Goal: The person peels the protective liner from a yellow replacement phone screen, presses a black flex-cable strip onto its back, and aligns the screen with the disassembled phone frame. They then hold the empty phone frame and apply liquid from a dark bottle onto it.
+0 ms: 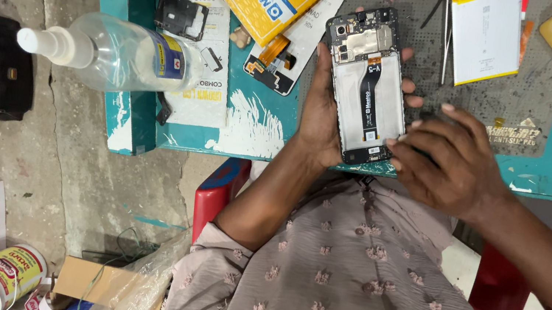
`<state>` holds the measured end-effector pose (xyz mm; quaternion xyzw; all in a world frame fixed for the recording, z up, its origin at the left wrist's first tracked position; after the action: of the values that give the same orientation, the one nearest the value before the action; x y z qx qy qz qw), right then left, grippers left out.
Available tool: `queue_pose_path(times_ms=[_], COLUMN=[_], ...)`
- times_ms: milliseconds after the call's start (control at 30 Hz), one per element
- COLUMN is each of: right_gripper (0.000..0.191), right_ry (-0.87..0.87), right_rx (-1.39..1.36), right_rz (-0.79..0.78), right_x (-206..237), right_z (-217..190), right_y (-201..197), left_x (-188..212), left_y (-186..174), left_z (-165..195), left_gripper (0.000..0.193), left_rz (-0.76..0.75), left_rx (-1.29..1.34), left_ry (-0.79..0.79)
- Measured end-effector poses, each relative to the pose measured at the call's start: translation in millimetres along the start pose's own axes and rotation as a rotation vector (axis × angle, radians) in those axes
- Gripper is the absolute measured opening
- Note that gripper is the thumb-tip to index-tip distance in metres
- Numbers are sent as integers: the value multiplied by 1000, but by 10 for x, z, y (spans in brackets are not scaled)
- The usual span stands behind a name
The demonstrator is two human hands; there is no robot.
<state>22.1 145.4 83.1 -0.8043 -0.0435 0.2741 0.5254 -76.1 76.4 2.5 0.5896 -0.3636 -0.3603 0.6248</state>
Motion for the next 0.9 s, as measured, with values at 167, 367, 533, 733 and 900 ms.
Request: queue_pose_path(times_ms=[167, 367, 533, 733, 900], right_gripper=[37, 35, 27, 9, 9], right_ry=[-35, 22, 210, 482, 509], right_rx=[83, 13, -201, -198, -271], right_rz=[-11, 6, 127, 143, 140], right_x=[97, 55, -46, -328, -518], right_z=[-121, -53, 123, 516, 594], right_y=[29, 60, -70, -135, -88], left_x=[16, 15, 14, 74, 70], left_y=[-26, -6, -9, -69, -103], left_z=[18, 13, 4, -16, -20], left_gripper=[106, 106, 106, 99, 97], left_rz=[27, 7, 44, 174, 174], left_rx=[-72, -32, -105, -233, -298], left_ry=[26, 17, 9, 12, -1])
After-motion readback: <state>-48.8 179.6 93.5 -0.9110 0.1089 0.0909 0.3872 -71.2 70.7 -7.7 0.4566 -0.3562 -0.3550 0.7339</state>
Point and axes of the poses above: each hand's wrist, its own x-axis away from the middle knuckle, its own y-axis out of the palm, z = x × y, the point moved 9 cm from there along -x, towards the middle knuckle, and after that the axes turned 3 degrees about -z, right-handed, at the moved point
